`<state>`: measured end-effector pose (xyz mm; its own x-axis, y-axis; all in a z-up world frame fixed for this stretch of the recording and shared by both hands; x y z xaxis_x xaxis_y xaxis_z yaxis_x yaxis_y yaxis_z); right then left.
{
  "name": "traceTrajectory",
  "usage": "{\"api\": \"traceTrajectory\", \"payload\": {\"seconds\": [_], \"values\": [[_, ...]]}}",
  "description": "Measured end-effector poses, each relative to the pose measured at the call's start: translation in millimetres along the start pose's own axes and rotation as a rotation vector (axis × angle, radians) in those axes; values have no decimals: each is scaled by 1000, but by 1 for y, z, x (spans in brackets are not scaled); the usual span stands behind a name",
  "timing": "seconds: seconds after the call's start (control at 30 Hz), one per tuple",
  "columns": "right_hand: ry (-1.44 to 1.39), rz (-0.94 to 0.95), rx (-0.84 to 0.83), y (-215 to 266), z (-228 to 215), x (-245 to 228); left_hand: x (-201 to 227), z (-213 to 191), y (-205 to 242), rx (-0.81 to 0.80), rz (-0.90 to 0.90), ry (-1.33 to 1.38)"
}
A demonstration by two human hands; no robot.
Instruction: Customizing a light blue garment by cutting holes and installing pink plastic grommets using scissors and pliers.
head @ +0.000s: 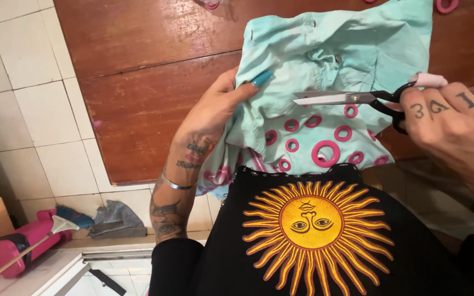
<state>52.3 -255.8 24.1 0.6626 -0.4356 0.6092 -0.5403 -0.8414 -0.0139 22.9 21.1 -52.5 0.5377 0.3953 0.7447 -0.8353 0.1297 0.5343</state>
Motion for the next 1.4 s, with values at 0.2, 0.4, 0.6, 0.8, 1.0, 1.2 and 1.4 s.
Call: {"api": "traceTrajectory", "payload": {"seconds": [0.2, 0.4, 0.6, 0.8, 1.0, 1.2, 1.4], "values": [[78, -22, 53, 0, 3, -1, -2, -1, 0, -6, 17, -25], [109, -28, 59, 2, 5, -2, -4, -2, -2, -54, 27, 1], [208, -103, 212, -7, -10, 0, 6, 5, 3, -30, -6, -112], [210, -160, 243, -15, -18, 2, 0, 4, 4, -42, 44, -134], [231, -189, 257, -21, -22, 5, 11, 12, 12, -29, 164, -339], [223, -186, 268, -23, -22, 5, -3, 2, 1, -64, 208, -178], [251, -208, 270, -24, -23, 8, -5, 3, 0, 18, 70, -22]]}}
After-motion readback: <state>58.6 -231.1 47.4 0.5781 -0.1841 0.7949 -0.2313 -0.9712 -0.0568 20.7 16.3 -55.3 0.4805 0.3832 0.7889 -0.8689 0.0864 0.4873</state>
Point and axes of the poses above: each hand's wrist, its own y-axis away from the middle knuckle, its own z-axis out of the palm, x = y × z, the point moved 2 cm from there along -y, towards the middle knuckle
